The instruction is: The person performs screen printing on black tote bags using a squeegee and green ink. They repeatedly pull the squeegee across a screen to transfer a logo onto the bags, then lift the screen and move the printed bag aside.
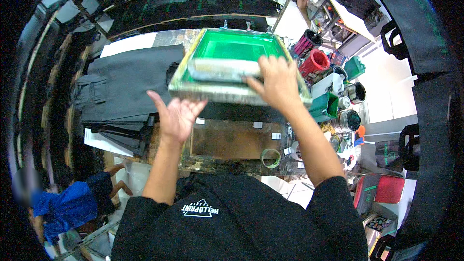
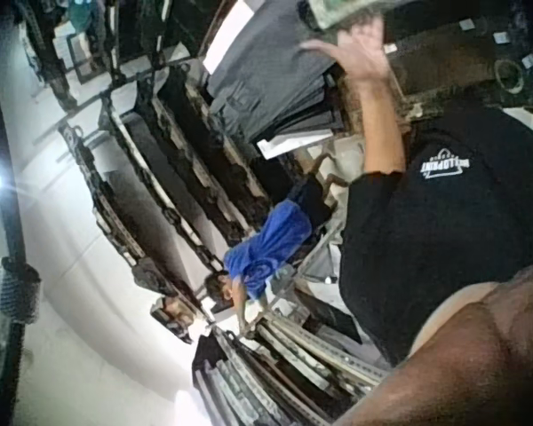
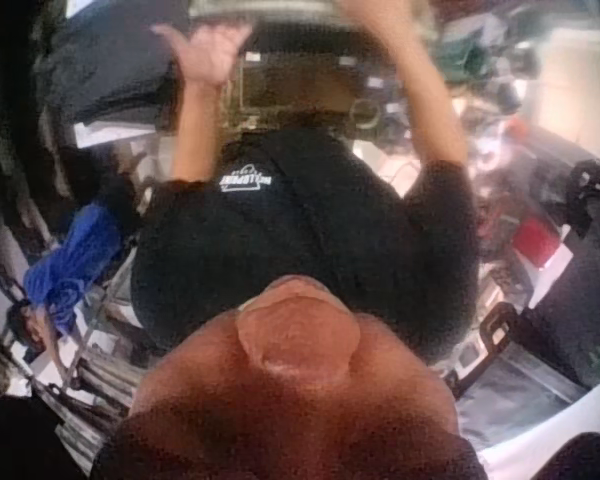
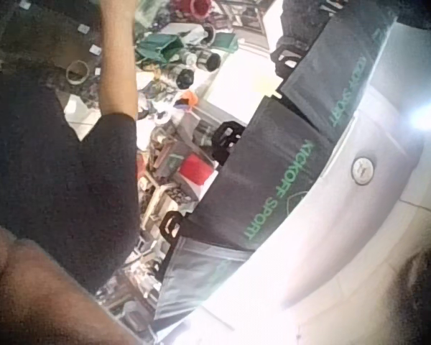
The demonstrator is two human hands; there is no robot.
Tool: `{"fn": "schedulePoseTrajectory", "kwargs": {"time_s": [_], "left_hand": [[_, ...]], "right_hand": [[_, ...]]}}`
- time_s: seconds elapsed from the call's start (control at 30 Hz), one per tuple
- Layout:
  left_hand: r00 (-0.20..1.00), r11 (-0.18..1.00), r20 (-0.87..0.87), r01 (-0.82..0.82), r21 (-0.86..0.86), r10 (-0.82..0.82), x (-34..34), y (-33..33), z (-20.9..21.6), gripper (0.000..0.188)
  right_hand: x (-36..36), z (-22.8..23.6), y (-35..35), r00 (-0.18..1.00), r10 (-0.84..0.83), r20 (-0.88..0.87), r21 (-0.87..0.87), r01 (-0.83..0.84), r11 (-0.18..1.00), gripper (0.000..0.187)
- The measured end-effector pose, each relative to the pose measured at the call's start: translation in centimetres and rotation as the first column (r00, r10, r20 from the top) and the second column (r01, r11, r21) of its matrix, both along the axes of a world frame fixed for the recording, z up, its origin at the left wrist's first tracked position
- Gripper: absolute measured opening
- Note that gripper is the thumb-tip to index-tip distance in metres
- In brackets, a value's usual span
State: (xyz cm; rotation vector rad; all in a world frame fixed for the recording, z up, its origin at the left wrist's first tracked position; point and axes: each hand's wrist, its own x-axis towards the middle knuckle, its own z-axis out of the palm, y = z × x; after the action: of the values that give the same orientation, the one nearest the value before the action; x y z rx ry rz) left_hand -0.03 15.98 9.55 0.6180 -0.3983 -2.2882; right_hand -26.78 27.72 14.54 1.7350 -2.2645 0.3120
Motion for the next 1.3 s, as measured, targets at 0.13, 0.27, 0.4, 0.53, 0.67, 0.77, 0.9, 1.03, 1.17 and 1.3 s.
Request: {"fn": "schedulePoseTrajectory", "kwargs": {"time_s": [0.13, 0.27, 0.4, 0.53, 0.67, 0.77, 0.9, 1.03, 1.17, 1.3], "left_hand": [[0.922, 0.994, 0.375, 0.107, 0.0, -0.1, 2.9, 2.8, -8.5, 0.122], [0.85, 0.973, 0.475, 0.224, 0.064, -0.227, 4.1, 3.4, -13.5, 0.118], [0.822, 0.974, 0.523, 0.213, 0.083, -0.224, 3.7, 3.4, -15.4, 0.115], [0.814, 0.967, 0.525, 0.238, 0.087, -0.247, 3.1, 3.4, -16.0, 0.117], [0.797, 0.949, 0.525, 0.309, 0.068, -0.297, 4.1, 3.1, -17.1, 0.123], [0.803, 0.962, 0.531, 0.251, 0.11, -0.27, 3.7, 2.8, -16.2, 0.109], [0.808, 0.959, 0.516, 0.255, 0.126, -0.283, 4.1, 2.7, -16.2, 0.111], [0.811, 0.947, 0.491, 0.29, 0.137, -0.32, 4.4, 2.6, -16.5, 0.112], [0.792, 0.943, 0.512, 0.275, 0.186, -0.332, 4.6, 2.8, -17.0, 0.111], [0.781, 0.926, 0.499, 0.292, 0.24, -0.376, 4.5, 2.4, -17.6, 0.113]], "right_hand": [[-0.3, -8.9, 1.3, 0.996, 0.02, 0.091, 0.194, -0.037, 0.98, 0.06], [-0.6, -10.4, 1.2, 0.978, -0.026, 0.209, 0.322, -0.044, 0.946, 0.064], [-0.4, -10.4, 1.8, 0.967, 0.007, 0.255, 0.407, -0.114, 0.906, 0.065], [2.3, -13.7, 4.8, 0.984, 0.023, 0.177, 0.32, -0.079, 0.944, 0.064], [2.5, -15.0, 4.1, 0.989, -0.011, 0.147, 0.269, -0.029, 0.963, 0.064], [-0.6, -16.2, 0.2, 0.988, -0.016, 0.152, 0.236, -0.02, 0.971, 0.065], [-5.3, -17.2, -5.6, 0.996, -0.018, 0.084, 0.2, 0.001, 0.98, 0.064], [-10.1, -18.5, -11.2, 0.999, 0.005, 0.053, 0.147, -0.013, 0.989, 0.064], [-14.7, -19.4, -17.0, 1.0, -0.005, 0.023, 0.185, 0.0, 0.983, 0.066], [-17.8, -20.5, -20.5, 1.0, -0.02, -0.005, 0.208, 0.021, 0.978, 0.068]]}}
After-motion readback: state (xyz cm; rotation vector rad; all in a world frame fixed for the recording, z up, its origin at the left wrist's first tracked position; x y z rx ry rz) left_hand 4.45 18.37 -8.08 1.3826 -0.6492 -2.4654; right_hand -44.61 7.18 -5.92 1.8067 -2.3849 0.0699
